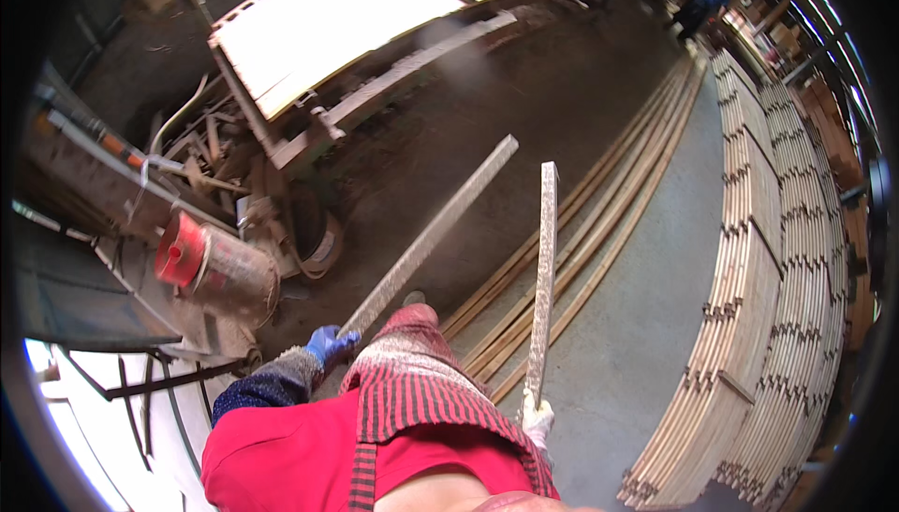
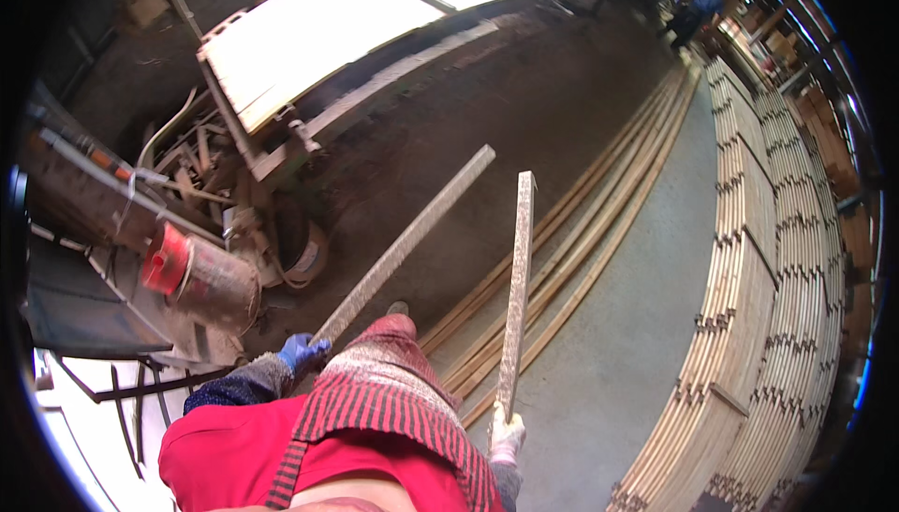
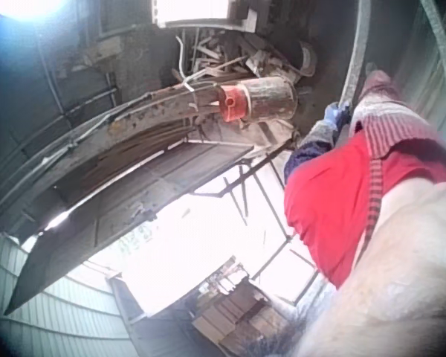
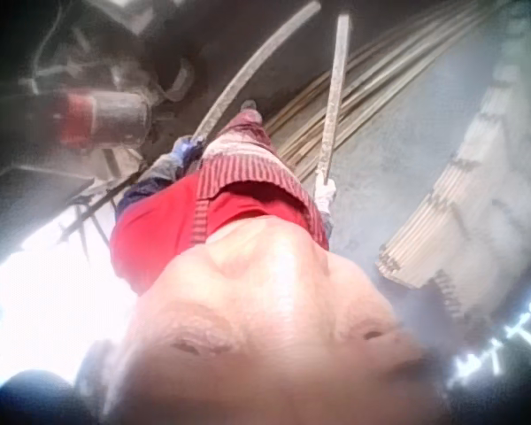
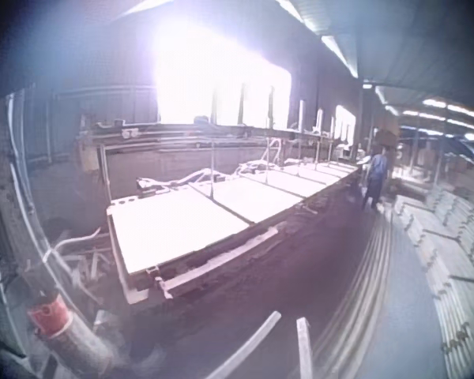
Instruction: The person places thin wooden slats onto a curved metal jig, aligns them, and secures them with metal clamps. They use a hammer to tap the slats into place and a pneumatic tool to tighten the clamps. The person then removes the assembled panel from the jig and stacks it with others.
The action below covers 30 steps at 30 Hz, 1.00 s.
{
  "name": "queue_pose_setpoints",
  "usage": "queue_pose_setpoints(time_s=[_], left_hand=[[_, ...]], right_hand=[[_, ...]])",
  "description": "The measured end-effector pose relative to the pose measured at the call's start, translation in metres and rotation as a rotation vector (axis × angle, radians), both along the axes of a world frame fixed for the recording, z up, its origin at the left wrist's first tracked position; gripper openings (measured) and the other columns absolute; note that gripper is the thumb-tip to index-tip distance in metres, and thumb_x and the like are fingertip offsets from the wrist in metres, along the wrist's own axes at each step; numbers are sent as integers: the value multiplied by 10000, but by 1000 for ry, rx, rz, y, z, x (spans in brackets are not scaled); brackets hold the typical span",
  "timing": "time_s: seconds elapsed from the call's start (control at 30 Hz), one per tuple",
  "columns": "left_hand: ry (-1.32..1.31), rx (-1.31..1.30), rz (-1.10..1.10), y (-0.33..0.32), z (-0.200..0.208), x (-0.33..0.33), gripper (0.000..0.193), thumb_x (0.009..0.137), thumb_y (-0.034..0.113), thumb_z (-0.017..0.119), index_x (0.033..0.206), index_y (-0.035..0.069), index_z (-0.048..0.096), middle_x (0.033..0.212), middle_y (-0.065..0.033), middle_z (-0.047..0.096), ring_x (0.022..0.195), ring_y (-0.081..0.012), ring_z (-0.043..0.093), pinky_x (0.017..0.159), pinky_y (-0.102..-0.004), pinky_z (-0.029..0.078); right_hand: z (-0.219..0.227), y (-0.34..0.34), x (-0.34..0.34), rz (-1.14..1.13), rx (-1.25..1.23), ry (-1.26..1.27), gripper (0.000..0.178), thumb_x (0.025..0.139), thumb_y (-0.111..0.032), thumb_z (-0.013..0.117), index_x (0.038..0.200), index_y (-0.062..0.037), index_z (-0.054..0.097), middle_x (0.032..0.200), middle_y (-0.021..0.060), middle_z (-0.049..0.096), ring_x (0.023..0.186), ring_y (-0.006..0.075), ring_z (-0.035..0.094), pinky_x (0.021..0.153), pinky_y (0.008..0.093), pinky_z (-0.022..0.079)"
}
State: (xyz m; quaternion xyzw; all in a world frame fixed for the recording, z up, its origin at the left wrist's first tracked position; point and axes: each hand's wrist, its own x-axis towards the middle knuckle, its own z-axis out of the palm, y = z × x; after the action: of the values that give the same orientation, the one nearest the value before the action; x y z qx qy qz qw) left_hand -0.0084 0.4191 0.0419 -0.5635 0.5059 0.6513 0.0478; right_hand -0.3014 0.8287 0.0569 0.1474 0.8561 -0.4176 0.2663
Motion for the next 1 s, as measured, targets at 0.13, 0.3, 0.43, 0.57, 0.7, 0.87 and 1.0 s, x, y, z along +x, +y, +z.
queue_pose_setpoints(time_s=[0.13,0.3,0.43,0.57,0.7,0.87,1.0], left_hand=[[55,-52,-22,-100,54,-113,458,842,414,752,976,-13,657,764,-87,661,615,-165,615,559,-324,512],[-19,-127,-62,-197,78,-233,439,868,397,717,1015,-9,641,746,-76,648,601,-166,607,561,-333,513],[193,-115,144,-246,53,-337,374,864,357,744,940,7,636,736,-64,630,607,-167,614,557,-330,528],[280,23,270,-280,40,-464,329,880,338,742,912,33,624,730,-57,614,625,-165,629,551,-317,532],[250,-86,417,-287,74,-563,274,909,301,706,887,43,618,738,-56,624,631,-165,626,569,-331,520],[228,-134,542,-323,66,-649,372,893,357,720,956,3,628,796,-103,666,634,-200,665,559,-341,535],[270,-91,651,-388,53,-725,425,880,365,739,1007,-22,616,810,-113,663,624,-212,666,528,-346,551]], right_hand=[[27,-66,-70,124,220,159,471,826,-483,760,775,-31,638,577,61,604,457,150,559,439,339,444],[51,-153,-161,81,224,113,480,864,-456,741,789,10,655,628,57,622,572,181,587,555,356,481],[-11,-195,-266,-20,-13,84,500,857,-475,736,765,11,657,646,80,630,599,174,578,578,361,474],[-92,-218,-407,206,39,314,519,904,-477,657,762,22,649,643,129,621,635,186,571,613,388,475],[18,-332,-570,69,-260,-104,492,943,-500,636,823,-24,594,620,44,582,501,136,527,456,328,426],[76,-415,-746,162,-248,34,474,920,-496,672,850,-40,563,626,13,551,480,114,529,418,279,431],[90,-484,-860,196,-228,123,455,912,-454,700,889,-24,552,650,40,561,500,128,545,436,287,461]])
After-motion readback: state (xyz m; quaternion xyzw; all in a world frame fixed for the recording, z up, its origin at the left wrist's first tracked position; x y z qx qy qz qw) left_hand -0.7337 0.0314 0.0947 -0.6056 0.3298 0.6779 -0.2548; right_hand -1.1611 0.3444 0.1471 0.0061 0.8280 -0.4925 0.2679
